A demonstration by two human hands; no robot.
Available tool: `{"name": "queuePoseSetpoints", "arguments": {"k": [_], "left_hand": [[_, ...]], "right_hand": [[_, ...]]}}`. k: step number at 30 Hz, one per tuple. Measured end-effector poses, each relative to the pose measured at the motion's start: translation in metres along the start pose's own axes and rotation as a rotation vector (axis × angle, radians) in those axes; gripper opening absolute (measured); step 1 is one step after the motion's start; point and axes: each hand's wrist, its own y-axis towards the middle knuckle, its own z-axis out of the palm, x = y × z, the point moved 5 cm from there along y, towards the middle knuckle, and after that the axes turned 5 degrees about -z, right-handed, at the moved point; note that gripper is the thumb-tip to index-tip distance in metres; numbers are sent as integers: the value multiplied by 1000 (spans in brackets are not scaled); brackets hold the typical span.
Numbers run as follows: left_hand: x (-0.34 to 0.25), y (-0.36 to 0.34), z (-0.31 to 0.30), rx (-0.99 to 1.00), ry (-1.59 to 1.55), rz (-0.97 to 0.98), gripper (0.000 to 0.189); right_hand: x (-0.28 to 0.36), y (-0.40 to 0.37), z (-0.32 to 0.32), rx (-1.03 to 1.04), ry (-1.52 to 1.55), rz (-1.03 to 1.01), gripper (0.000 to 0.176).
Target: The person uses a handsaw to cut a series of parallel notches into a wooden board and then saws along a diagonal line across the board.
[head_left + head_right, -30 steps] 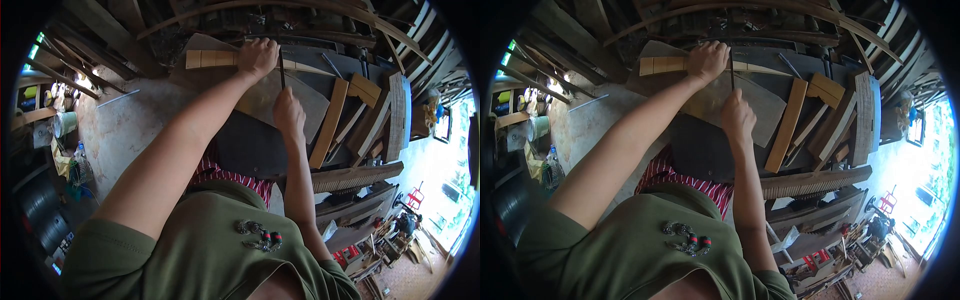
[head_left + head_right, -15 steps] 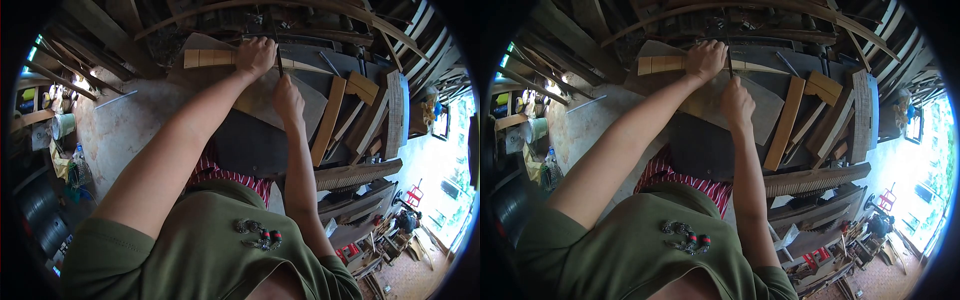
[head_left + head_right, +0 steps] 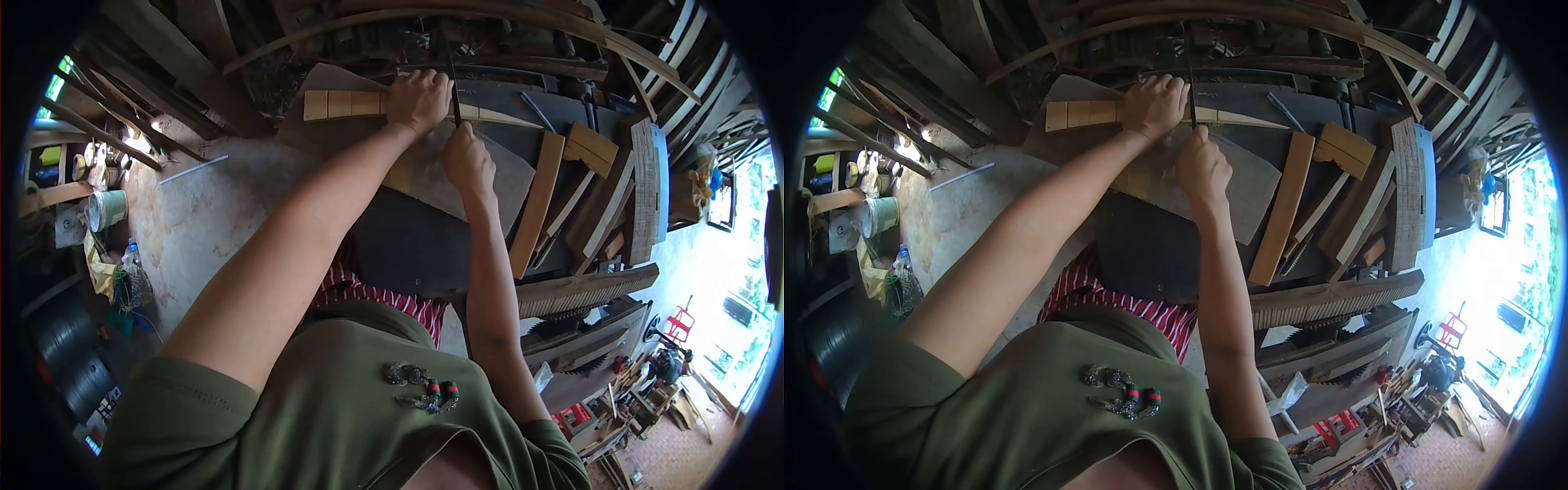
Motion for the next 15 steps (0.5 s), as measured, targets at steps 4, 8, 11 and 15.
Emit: {"name": "queuePoseSetpoints", "arguments": {"k": [4, 8, 11, 15], "left_hand": [[0, 1, 1, 0, 3, -8, 25], [3, -1, 2, -21, -12, 8, 25], [-1, 0, 0, -31, -17, 33, 26], [0, -1, 1, -6, -7, 23, 25]], "right_hand": [[2, -20, -3, 32, -11, 31, 16], [0, -56, -3, 87, 35, 74, 16], [-1, -32, -4, 110, 14, 95, 16], [1, -3, 2, -13, 28, -5, 15]]}}
